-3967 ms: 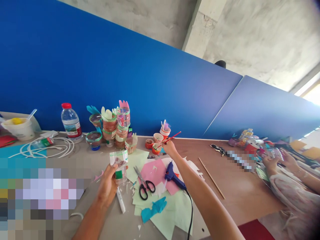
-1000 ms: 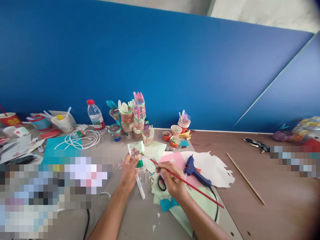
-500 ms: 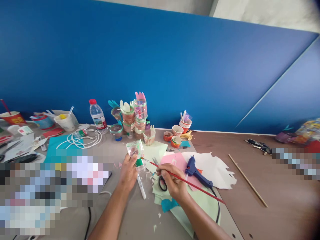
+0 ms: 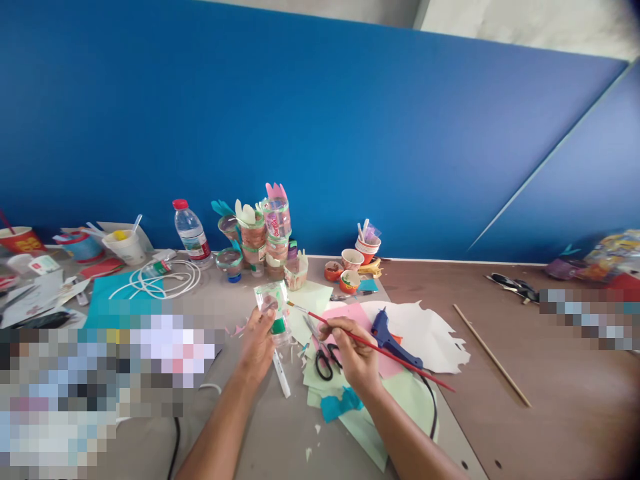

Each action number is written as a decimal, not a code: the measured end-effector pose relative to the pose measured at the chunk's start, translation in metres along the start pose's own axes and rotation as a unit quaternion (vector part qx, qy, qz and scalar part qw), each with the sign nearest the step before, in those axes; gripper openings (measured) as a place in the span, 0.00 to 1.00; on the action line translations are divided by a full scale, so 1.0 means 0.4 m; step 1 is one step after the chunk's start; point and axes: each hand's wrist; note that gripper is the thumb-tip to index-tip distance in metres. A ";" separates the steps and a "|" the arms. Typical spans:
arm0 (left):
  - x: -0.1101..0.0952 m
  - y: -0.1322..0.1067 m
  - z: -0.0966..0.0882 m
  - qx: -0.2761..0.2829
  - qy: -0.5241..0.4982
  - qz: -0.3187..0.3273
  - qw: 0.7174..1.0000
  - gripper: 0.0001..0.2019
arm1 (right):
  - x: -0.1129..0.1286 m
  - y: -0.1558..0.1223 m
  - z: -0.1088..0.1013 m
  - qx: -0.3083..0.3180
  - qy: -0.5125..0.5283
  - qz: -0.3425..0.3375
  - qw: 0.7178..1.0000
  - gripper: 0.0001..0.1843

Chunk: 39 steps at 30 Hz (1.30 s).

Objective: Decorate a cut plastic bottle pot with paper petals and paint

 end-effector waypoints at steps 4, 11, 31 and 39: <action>0.002 0.000 -0.003 -0.004 0.017 0.003 1.000 0.20 | -0.003 0.001 -0.001 0.004 0.000 0.001 1.000 0.08; 0.000 -0.002 -0.003 -0.003 0.017 -0.005 1.000 0.23 | -0.006 -0.003 -0.003 0.013 0.003 -0.004 1.000 0.09; 0.001 -0.002 0.001 -0.008 0.027 0.002 1.000 0.19 | -0.002 0.000 -0.004 0.009 0.000 -0.001 1.000 0.09; 0.009 0.012 -0.017 0.010 0.023 -0.008 1.000 0.25 | 0.001 0.003 -0.004 -0.011 0.004 0.016 1.000 0.07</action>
Point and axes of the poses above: each hand's wrist, its own y-axis towards the middle knuckle, its own z-axis out of the palm, x = y × z, and after that the axes turned 9 degrees about -z, right-handed
